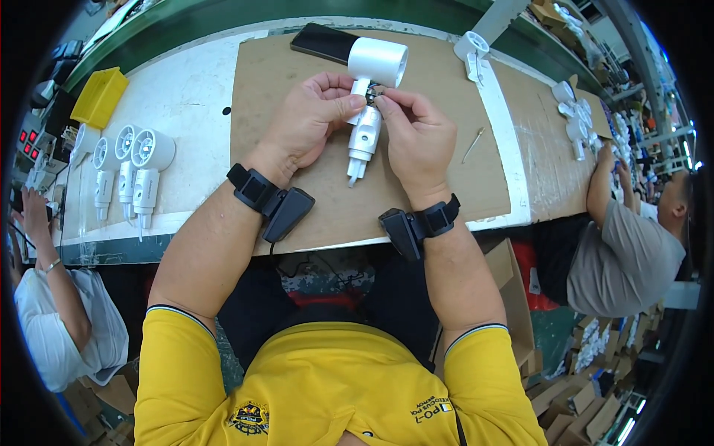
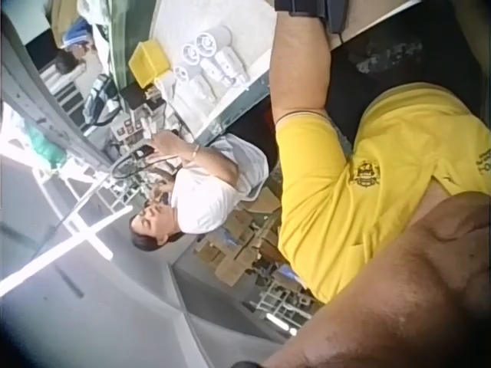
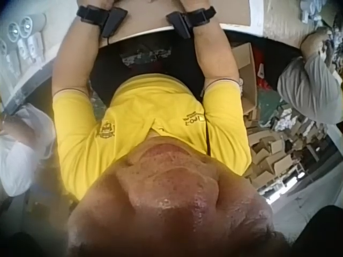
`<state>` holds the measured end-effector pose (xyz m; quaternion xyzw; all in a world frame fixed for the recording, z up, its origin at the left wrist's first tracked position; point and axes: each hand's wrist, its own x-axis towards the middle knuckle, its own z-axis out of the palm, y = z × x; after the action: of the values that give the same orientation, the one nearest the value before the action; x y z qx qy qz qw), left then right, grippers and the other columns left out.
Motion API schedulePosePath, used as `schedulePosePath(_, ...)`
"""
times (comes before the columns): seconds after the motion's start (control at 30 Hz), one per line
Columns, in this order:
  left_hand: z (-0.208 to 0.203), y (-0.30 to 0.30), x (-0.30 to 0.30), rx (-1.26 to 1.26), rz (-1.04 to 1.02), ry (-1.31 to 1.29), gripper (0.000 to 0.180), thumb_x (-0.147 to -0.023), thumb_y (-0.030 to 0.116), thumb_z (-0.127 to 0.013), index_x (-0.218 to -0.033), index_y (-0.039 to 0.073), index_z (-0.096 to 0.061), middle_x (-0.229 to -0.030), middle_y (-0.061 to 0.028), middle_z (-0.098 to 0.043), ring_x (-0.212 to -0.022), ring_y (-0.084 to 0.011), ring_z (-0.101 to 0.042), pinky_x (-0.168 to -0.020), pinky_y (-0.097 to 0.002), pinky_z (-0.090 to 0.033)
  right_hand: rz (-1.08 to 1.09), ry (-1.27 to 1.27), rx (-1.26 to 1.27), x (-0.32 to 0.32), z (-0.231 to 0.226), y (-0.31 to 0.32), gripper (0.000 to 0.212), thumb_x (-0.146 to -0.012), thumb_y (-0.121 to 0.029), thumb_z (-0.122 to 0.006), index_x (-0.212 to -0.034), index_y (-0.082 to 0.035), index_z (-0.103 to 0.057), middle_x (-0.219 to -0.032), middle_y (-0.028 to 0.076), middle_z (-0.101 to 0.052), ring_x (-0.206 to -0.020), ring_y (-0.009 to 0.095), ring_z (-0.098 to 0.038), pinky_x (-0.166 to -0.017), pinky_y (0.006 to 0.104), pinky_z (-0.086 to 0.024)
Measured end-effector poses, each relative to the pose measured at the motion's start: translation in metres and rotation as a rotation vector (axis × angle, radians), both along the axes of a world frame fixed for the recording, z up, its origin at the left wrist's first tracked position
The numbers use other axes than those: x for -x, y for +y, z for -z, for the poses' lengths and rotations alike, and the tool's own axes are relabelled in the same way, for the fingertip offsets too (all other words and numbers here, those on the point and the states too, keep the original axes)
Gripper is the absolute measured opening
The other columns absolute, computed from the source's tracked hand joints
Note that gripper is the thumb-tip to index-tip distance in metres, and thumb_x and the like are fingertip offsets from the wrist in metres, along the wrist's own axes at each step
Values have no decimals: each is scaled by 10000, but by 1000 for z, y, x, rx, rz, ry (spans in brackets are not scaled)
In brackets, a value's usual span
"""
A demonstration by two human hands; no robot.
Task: Assembling small white electronic components at a factory workbench.
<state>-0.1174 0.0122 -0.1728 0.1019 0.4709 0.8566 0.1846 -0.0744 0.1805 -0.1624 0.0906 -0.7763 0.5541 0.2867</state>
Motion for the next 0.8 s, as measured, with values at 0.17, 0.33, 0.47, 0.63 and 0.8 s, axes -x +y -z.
schedulePosePath(0.17, -4, 7, -3, -46, -78, 22, 389, -880, 20, -741, -1224, -34, -568, -1065, -106, -677, -968, -168, -673, -845, -281, -567, -67, -81, 130, 0, 0, -2, 157, -914, -57, -721, -1033, 44, -735, -945, 89, -743, -839, 111, -666, -747, 240, -533)
schedulePosePath(0.33, -6, 18, -10, 52, -193, 161, 400, -833, 65, -793, -1173, -33, -608, -1048, -99, -686, -935, -156, -677, -814, -276, -565, -254, -245, 518, 9, 7, 5, 175, -933, -63, -693, -1072, 44, -700, -957, 110, -730, -844, 147, -674, -776, 267, -541)
schedulePosePath(0.47, -11, 24, -17, 269, -311, 291, 397, -819, 110, -820, -1143, -22, -633, -1029, -85, -695, -906, -136, -671, -805, -270, -559, -369, -331, 707, 14, 15, 14, 198, -958, -70, -648, -1117, 48, -663, -988, 126, -721, -859, 176, -687, -801, 293, -554)
schedulePosePath(0.63, -22, 23, -25, 502, -433, 363, 418, -788, 196, -859, -1088, -21, -665, -966, -87, -718, -844, -128, -670, -768, -278, -560, -417, -393, 801, 19, 17, 16, 224, -981, -64, -596, -1161, 65, -629, -1033, 153, -713, -886, 204, -702, -828, 315, -568)
schedulePosePath(0.8, -21, 24, -26, 499, -474, 367, 419, -784, 225, -861, -1068, -22, -678, -935, -96, -726, -821, -135, -675, -746, -286, -562, -371, -399, 776, 17, 15, 14, 215, -982, -61, -592, -1148, 70, -632, -1047, 160, -710, -890, 209, -704, -823, 318, -571)
